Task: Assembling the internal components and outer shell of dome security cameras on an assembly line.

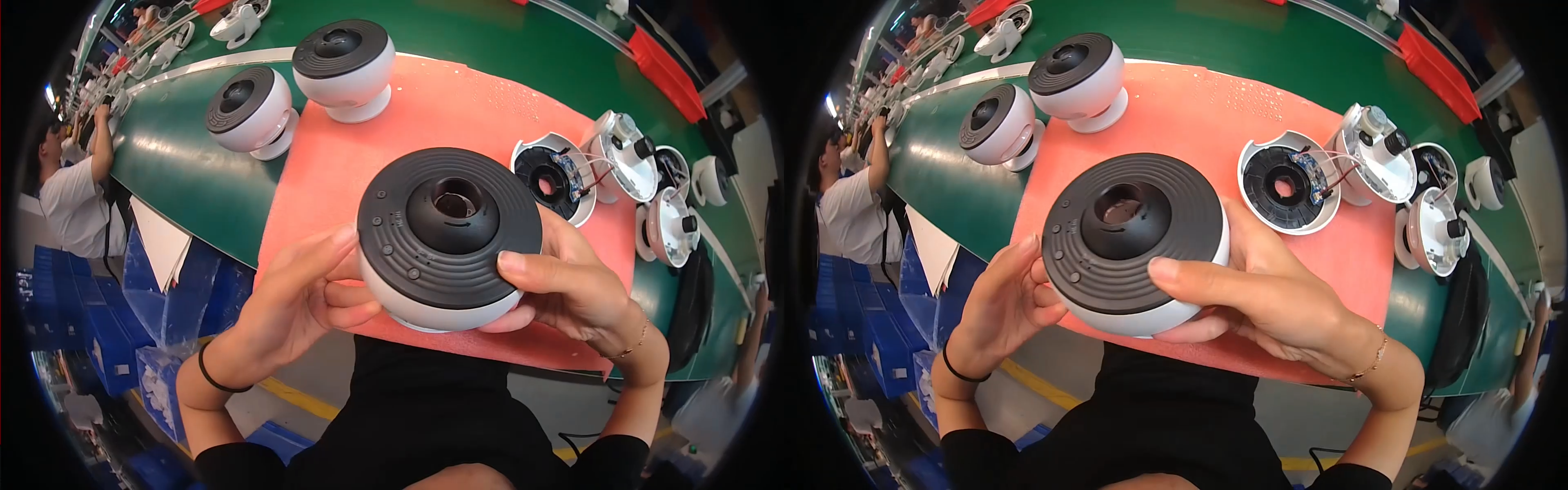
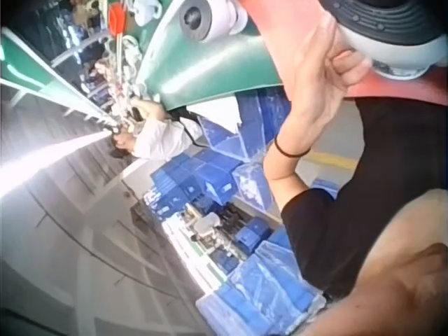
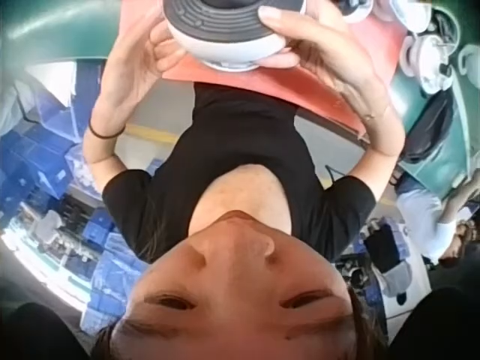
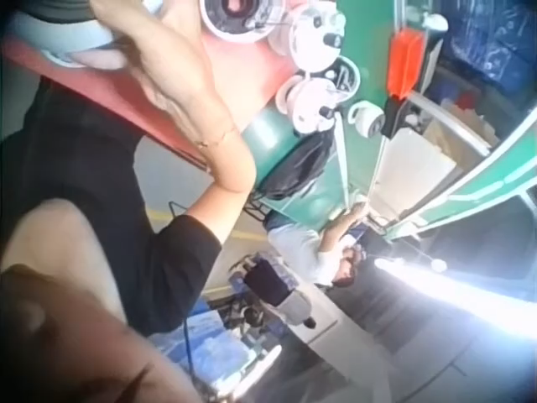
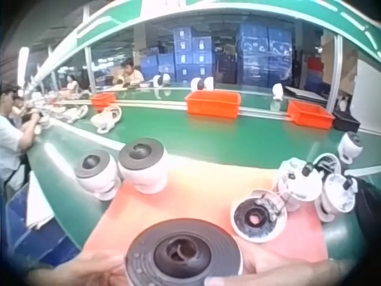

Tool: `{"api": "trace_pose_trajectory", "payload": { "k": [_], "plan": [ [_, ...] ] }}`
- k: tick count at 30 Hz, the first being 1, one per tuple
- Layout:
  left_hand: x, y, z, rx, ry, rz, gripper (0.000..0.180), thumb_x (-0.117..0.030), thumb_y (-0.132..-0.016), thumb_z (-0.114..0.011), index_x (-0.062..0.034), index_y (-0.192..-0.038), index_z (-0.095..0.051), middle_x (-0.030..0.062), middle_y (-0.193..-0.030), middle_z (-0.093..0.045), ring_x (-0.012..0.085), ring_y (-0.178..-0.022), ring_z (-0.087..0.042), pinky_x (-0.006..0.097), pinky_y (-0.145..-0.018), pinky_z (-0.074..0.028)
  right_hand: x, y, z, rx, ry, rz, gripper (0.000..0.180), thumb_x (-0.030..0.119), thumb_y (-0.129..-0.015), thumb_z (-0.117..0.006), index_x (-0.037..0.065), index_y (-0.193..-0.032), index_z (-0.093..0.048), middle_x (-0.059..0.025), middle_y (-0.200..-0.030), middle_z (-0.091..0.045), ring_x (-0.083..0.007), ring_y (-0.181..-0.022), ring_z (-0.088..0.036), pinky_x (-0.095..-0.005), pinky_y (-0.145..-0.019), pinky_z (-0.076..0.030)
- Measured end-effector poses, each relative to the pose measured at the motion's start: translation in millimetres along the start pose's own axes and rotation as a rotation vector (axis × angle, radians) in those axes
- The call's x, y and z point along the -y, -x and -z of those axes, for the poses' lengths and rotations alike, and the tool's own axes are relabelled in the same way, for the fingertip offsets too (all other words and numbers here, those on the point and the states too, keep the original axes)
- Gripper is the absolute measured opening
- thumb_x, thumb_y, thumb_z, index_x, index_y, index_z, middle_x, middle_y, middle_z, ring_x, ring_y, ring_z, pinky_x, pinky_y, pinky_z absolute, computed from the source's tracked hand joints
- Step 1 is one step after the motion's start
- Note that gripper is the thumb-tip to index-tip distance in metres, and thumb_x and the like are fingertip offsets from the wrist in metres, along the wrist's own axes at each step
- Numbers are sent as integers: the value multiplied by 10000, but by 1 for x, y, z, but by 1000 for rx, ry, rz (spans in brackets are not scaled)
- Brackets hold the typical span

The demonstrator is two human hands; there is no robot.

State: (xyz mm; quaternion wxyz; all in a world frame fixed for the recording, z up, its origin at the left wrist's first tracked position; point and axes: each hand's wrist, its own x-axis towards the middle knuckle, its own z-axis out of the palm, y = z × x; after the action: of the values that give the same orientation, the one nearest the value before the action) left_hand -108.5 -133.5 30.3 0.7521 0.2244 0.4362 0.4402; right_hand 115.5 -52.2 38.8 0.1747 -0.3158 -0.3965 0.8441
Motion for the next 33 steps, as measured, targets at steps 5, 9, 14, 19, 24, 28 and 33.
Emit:
{"api": "trace_pose_trajectory", "payload": {
  "k": [5,9,14,19,24,28,33],
  "plan": [
    [-9,2,10,-27,-277,52,395,-321,-858,-548,14,-1064,-515,98,-838,-637,140,-784,-634,225,-662,-510,-8,4,3,34,138,67,705,137,-772,-666,28,-1294,-206,-123,-1168,-446,-185,-1069,-494,-328,-712,-527],
    [-13,14,4,-34,-843,-265,277,-171,-718,-733,19,-858,-588,68,-683,-638,91,-622,-620,210,-573,-497,-11,15,-3,74,867,284,978,149,-646,-771,12,-1306,-63,-134,-1272,-294,-218,-1222,-316,-348,-1011,-273],
    [-14,4,19,42,-1282,-692,340,-237,-660,-771,16,-796,-589,48,-575,-601,139,-479,-599,222,-469,-488,-9,13,8,71,881,365,620,182,-740,-719,-6,-1145,-289,-177,-1008,-505,-221,-922,-551,-316,-760,-460],
    [-34,-21,27,-51,-1331,-643,368,-331,-632,-777,-30,-678,-570,24,-507,-553,138,-433,-569,227,-403,-448,13,-31,26,-86,932,441,393,203,-743,-707,-6,-969,-463,-121,-677,-605,-193,-518,-608,-261,-449,-465],
    [-51,-61,53,-26,-1345,-569,403,-366,-636,-762,-52,-605,-511,23,-467,-518,169,-389,-533,246,-382,-425,33,-72,40,-135,1054,310,313,277,-739,-691,25,-783,-511,-74,-486,-530,-180,-415,-548,-266,-401,-414],
    [-60,-84,63,-17,-1371,-379,340,-280,-629,-776,-19,-622,-559,18,-490,-535,127,-450,-565,214,-440,-436,35,-99,58,-115,1271,345,327,312,-748,-664,29,-728,-500,-81,-455,-489,-206,-363,-482,-303,-363,-364],
    [-64,-104,68,13,-1389,-423,409,-383,-666,-731,-59,-578,-496,29,-442,-492,200,-374,-520,273,-380,-420,41,-114,70,-93,1418,381,345,345,-762,-631,33,-695,-501,-71,-438,-458,-223,-342,-440,-328,-343,-317]
  ]
}}
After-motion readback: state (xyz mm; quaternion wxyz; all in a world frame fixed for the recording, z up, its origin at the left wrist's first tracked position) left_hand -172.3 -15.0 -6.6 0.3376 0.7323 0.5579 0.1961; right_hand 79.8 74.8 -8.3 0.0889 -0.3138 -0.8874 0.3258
